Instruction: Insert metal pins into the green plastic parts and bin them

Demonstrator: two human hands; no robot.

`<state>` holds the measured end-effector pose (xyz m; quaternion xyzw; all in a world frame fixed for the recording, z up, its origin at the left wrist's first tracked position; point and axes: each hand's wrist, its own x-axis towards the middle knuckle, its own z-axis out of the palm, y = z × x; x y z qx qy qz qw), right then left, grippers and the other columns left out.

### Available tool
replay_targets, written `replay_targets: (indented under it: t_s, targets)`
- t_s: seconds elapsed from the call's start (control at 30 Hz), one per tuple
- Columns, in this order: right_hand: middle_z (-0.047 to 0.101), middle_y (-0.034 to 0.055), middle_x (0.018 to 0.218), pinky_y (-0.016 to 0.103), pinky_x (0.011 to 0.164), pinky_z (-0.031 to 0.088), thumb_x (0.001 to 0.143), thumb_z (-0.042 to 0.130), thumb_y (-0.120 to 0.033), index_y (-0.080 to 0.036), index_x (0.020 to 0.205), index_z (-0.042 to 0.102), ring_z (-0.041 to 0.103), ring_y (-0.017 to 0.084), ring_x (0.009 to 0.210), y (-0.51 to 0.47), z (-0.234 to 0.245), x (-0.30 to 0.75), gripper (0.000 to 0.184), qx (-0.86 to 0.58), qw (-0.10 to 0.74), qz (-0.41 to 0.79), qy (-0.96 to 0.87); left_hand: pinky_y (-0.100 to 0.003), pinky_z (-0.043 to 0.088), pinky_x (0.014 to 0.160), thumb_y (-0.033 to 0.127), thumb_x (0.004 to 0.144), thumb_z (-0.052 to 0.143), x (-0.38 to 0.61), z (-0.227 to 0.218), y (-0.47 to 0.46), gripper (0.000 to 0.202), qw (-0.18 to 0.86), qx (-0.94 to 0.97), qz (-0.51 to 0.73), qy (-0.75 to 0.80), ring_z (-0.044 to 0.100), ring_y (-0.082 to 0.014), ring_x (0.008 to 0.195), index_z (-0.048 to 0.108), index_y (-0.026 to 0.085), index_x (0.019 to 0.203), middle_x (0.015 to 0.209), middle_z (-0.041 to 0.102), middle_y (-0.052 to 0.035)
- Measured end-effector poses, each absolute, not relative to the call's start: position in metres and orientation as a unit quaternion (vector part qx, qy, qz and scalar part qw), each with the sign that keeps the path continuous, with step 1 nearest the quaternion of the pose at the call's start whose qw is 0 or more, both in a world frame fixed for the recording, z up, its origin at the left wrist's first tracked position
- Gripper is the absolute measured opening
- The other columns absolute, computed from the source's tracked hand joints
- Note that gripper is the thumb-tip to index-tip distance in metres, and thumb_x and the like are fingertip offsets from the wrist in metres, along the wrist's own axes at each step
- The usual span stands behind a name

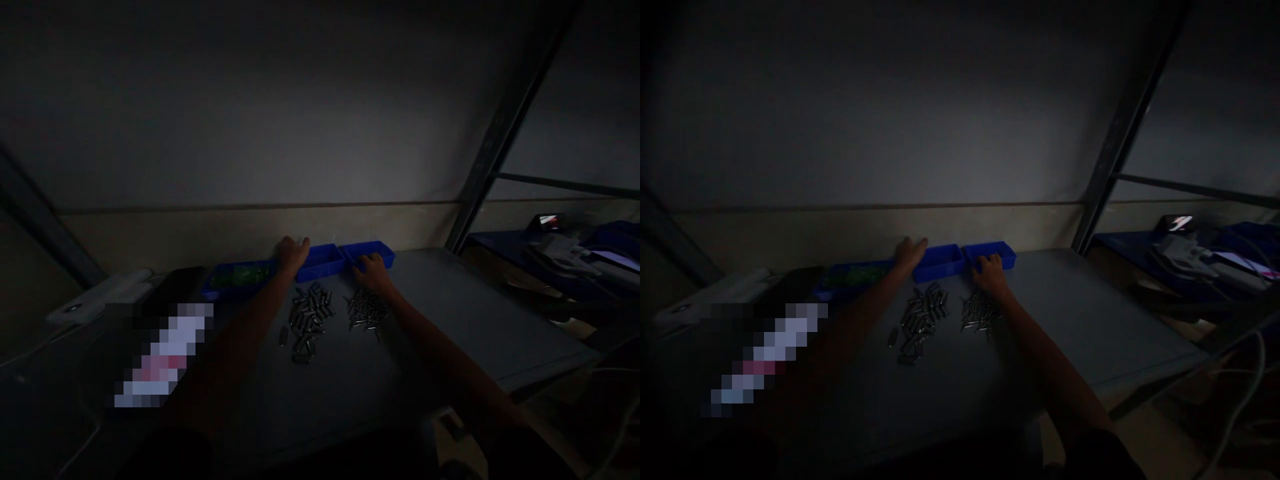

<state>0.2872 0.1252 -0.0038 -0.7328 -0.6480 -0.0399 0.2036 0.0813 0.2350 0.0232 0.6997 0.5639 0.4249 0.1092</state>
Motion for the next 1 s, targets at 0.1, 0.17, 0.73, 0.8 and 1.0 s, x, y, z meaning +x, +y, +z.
replay_targets:
  t_s: [0.1,0.17,0.73,0.8,1.0]
  targets:
    - [0.057,0.0161,0.125,0.041,0.111,0.02,0.088,0.046,-0.034,-0.011,0.128,0.052,0.04,0.026,0.126,0.127,-0.001,0.28,0.047,-0.715,0.179,-0.033,-0.675,-0.05,0.034,0.104,0.041,0.081,0.055,0.093,0.032,0.213,0.044,0.054,0.755,0.327,0.566,0.048,-0.0349,0.122,0.061,0.01,0.112,0.123,0.058,-0.0237]
    - [0.056,0.0156,0.128,0.039,0.113,0.017,0.085,0.047,-0.027,-0.009,0.132,0.048,0.039,0.025,0.128,0.13,0.004,0.274,0.05,-0.702,0.157,-0.024,-0.694,-0.05,0.033,0.104,0.034,0.081,0.056,0.099,0.031,0.197,0.033,0.076,0.812,0.25,0.521,0.051,-0.0323,0.12,0.064,0.017,0.108,0.121,0.062,-0.017]
    - [0.059,0.0195,0.122,0.043,0.09,0.045,0.081,0.05,-0.03,-0.011,0.11,0.063,0.053,0.034,0.115,0.142,0.024,0.237,0.038,-0.726,0.106,0.037,-0.678,-0.039,0.043,0.096,0.008,0.079,0.046,0.07,0.026,0.192,0.045,0.105,0.885,0.16,0.423,0.062,-0.0241,0.108,0.062,0.026,0.116,0.112,0.069,-0.0061]
    - [0.059,0.0193,0.121,0.041,0.09,0.045,0.081,0.051,-0.03,-0.011,0.11,0.063,0.054,0.033,0.114,0.142,0.026,0.237,0.037,-0.721,0.093,0.039,-0.685,-0.041,0.04,0.098,0.007,0.078,0.046,0.072,0.026,0.19,0.047,0.104,0.889,0.149,0.421,0.06,-0.0245,0.111,0.06,0.027,0.118,0.115,0.068,-0.0061]
    - [0.053,0.0207,0.129,0.046,0.094,0.042,0.082,0.054,-0.042,-0.011,0.138,0.041,0.049,0.035,0.119,0.141,0.031,0.239,0.065,-0.697,0.103,-0.03,-0.709,-0.057,0.028,0.104,0.025,0.085,0.05,0.065,0.034,0.179,0.042,0.036,0.876,0.208,0.434,0.047,-0.0315,0.123,0.052,0.025,0.127,0.127,0.059,-0.0111]
